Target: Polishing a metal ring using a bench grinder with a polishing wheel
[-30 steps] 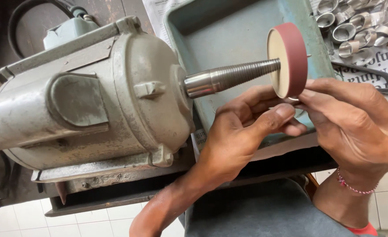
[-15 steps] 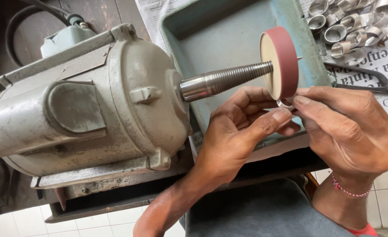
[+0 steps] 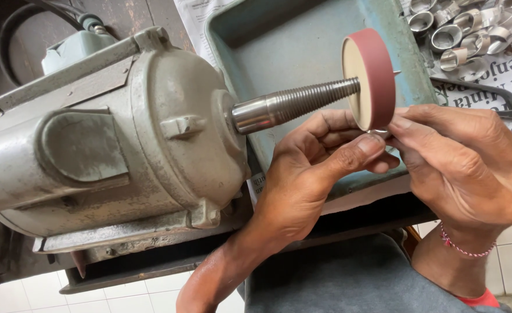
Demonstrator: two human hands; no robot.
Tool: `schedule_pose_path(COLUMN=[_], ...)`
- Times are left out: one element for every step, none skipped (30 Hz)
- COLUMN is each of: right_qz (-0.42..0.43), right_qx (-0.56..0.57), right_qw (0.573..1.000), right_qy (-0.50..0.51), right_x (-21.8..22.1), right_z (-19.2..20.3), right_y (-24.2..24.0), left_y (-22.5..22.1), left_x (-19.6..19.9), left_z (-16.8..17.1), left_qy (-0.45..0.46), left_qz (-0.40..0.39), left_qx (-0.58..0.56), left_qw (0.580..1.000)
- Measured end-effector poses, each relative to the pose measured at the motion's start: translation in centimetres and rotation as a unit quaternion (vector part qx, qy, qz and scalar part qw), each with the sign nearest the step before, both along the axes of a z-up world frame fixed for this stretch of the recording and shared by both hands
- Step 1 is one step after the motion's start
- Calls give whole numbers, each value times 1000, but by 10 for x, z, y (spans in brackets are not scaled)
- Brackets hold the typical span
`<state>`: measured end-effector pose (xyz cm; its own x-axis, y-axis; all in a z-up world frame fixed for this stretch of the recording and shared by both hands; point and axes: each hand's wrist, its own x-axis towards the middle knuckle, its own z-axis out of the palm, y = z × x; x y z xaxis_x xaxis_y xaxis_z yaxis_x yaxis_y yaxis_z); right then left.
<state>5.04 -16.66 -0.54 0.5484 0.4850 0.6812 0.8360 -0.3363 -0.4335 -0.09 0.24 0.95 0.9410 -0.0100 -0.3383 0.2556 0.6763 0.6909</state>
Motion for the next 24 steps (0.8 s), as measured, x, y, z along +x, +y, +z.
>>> schedule_pose_path(right_qz=[0, -5, -9, -9, -10, -11, -11, -11, -11, -11, -10, -10, -10, -11, -13, -13, -11, -8, -8, -7, -6, -6, -5, -4], right_qx=[0, 1, 3, 3, 3, 3, 3, 3, 3, 3, 3, 2, 2, -1, -5, -5, -9, -13, -13, -11, -10, -10, -19, -27], right_qw=[1000, 1000, 1000, 1000, 1000, 1000, 1000, 1000, 1000, 1000, 1000, 1000, 1000, 1000, 1000, 1000, 1000, 1000, 1000, 1000, 1000, 1000, 1000, 1000], right_qy=[1, 5, 10, 11, 14, 18, 19, 21, 23, 24, 21, 19, 20, 22, 24, 24, 22, 21, 20, 18, 17, 18, 3, -13], right_x=[-1, -1, -2, -2, -3, -3, -2, -2, -2, -1, -1, 0, 0, 0, 1, 2, 3, 4, 5, 6, 6, 8, 11, 13], right_z=[0, 0, 1, 1, 1, 1, 0, -1, -2, -2, -1, -1, -1, -1, -2, -2, -3, -4, -5, -6, -7, -7, -6, -4], right_y=[1, 1, 2, 2, 3, 3, 3, 3, 3, 3, 4, 5, 5, 5, 5, 4, 3, 2, 2, 2, 2, 2, 2, 3], left_y=[0, 0, 0, 0, 0, 0, 0, 0, 0, 0, 0, 0, 0, -1, -2, -2, -2, -3, -2, -2, -3, -3, -3, -3], left_x=[0, 0, 0, 0, 0, 1, 1, 2, 2, 2, 3, 3, 3, 4, 4, 5, 5, 5, 6, 6, 6, 6, 8, 9], left_z=[-1, -1, -2, -2, -2, -2, -3, -4, -5, -6, -7, -8, -9, -11, -12, -13, -14, -15, -16, -18, -20, -23, -25, -25], left_qy=[1, -4, -9, -8, -12, -16, -16, -17, -19, -18, -20, -21, -20, -21, -23, -23, -22, -21, -21, -26, -30, -29, -24, -19], left_qz=[0, 2, 3, 3, 2, 2, 2, 5, 8, 8, 8, 9, 9, 15, 22, 22, 23, 25, 25, 25, 26, 26, 35, 44], left_qx=[0, 0, -1, -1, 1, 2, 2, 0, -3, -3, -3, -3, -3, -15, -27, -27, -29, -30, -30, -43, -56, -56, -73, -90], left_qw=[1000, 1000, 1000, 1000, 1000, 1000, 1000, 1000, 1000, 1000, 1000, 1000, 1000, 1000, 999, 999, 999, 999, 999, 998, 998, 998, 996, 995])
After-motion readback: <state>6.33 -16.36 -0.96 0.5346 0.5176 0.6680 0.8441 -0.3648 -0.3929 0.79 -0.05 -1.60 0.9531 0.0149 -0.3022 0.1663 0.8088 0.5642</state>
